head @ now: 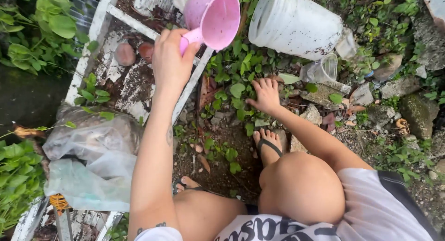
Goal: Removing weeds and small plants from a garden area using hands and a small scoop.
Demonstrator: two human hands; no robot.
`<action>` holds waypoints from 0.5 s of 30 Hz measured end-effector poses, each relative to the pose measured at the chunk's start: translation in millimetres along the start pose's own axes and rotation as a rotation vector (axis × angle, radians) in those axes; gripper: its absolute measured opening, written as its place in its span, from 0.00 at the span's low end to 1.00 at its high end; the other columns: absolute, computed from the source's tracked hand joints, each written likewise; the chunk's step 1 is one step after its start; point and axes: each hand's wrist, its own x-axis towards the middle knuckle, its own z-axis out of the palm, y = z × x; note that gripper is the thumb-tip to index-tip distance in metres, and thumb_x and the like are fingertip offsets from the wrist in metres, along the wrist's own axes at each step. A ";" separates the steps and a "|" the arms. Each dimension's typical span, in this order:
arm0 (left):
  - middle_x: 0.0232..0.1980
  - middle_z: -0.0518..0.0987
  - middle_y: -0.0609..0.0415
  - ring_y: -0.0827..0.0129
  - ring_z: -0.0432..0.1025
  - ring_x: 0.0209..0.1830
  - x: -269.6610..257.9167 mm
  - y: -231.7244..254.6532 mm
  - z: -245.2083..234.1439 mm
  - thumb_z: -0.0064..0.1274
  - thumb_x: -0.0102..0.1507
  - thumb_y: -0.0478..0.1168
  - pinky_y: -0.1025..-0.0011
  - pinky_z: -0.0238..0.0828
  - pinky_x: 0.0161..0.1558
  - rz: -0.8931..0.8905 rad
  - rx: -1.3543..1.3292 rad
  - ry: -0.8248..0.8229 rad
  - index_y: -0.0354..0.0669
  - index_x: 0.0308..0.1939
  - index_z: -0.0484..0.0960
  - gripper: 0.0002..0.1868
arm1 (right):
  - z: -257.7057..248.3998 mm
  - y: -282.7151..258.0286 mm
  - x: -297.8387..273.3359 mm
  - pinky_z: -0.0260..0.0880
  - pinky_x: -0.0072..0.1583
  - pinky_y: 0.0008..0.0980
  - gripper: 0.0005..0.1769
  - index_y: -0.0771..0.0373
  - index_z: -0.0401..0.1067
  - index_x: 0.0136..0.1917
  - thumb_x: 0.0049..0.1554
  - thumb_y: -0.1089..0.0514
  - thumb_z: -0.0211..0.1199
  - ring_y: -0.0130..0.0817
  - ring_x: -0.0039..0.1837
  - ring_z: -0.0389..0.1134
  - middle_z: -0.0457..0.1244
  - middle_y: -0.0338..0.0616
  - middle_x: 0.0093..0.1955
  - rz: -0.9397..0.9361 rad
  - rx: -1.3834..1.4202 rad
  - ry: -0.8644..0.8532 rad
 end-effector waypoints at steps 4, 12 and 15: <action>0.48 0.78 0.43 0.46 0.71 0.52 7.7 7.0 3.1 0.65 0.63 0.41 0.54 0.68 0.52 0.044 0.008 0.025 0.37 0.50 0.83 0.15 | 26.6 23.1 7.1 0.50 0.75 0.49 0.20 0.53 0.71 0.60 0.54 0.53 0.67 0.46 0.71 0.57 0.63 0.44 0.61 0.114 -0.071 -0.157; 0.50 0.77 0.44 0.50 0.71 0.52 11.7 -0.9 11.0 0.65 0.64 0.42 0.55 0.68 0.52 0.071 0.007 -0.031 0.35 0.51 0.82 0.17 | 28.3 46.9 19.1 0.70 0.59 0.48 0.21 0.68 0.57 0.65 0.59 0.63 0.54 0.47 0.57 0.71 0.64 0.60 0.59 0.264 0.894 0.038; 0.50 0.78 0.46 0.51 0.71 0.53 15.1 2.6 10.8 0.65 0.65 0.41 0.56 0.68 0.53 0.100 -0.018 -0.027 0.36 0.52 0.82 0.16 | 13.2 26.1 23.3 0.75 0.58 0.46 0.28 0.62 0.54 0.71 0.58 0.62 0.53 0.49 0.55 0.71 0.63 0.60 0.61 0.419 0.808 -0.228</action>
